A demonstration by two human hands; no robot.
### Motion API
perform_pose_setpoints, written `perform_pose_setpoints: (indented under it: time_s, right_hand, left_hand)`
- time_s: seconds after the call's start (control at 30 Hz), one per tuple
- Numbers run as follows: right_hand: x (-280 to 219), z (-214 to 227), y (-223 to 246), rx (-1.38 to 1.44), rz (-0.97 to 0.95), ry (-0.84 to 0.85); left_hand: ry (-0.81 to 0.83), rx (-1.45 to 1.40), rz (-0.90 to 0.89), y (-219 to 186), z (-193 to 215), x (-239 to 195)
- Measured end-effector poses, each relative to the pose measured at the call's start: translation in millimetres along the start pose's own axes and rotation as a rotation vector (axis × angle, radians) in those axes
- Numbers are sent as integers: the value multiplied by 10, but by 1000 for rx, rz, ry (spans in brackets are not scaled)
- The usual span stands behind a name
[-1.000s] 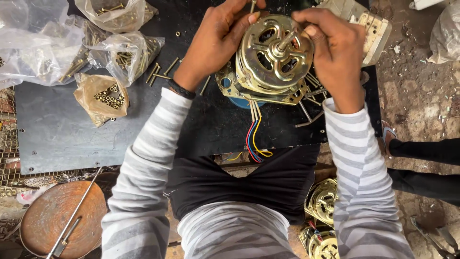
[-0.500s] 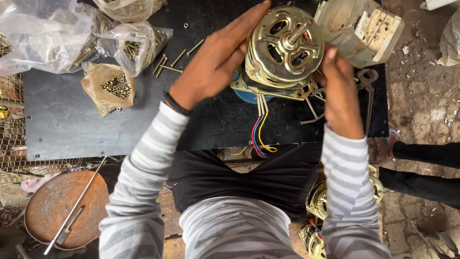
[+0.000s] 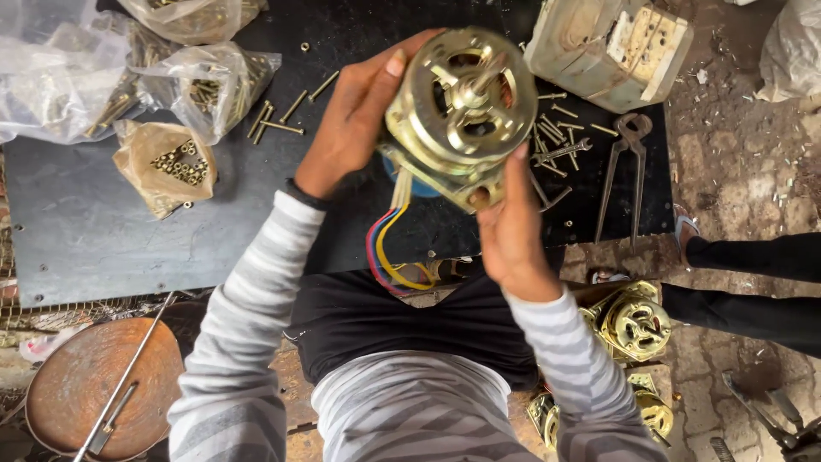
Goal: Assembling an electric motor by connecting wiring components and tightening housing bolts using various wrenches.
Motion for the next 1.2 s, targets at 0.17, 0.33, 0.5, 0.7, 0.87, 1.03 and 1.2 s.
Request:
perform_pose_setpoints:
  time_s: [0.17, 0.33, 0.5, 0.7, 0.87, 1.03, 1.2]
  right_hand:
    - [-330, -424, -135, 27, -24, -15]
    - [-600, -598, -176, 119, 5, 3]
    - [-807, -674, -209, 179, 10, -16]
    - [-904, -539, -127, 30, 40, 51]
    - [-785, 413, 191, -1217, 255, -323]
    - [-495, 808, 356, -1563, 334, -256]
    - [-319, 970, 226, -1691, 172, -162]
  left_hand:
    - [70, -20, 147, 14, 155, -50]
    - [142, -13, 143, -32, 114, -95]
    - [158, -110, 157, -51, 1, -147]
    - [139, 177, 5, -381, -26, -106]
    - [-531, 782, -34, -814, 144, -899]
    - [-660, 1058, 202, -822, 652, -1766]
    - [-345, 1313, 543, -381, 1040, -2094]
Point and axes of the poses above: each hand's wrist, its own x-axis towards the middle knuckle, its own z-axis out of the back of the hand, y = z × x, the point moved 4 cm from there along x, towards the middle knuckle, and after that the axes turned 10 degrees about y, right-handed, at the moved point
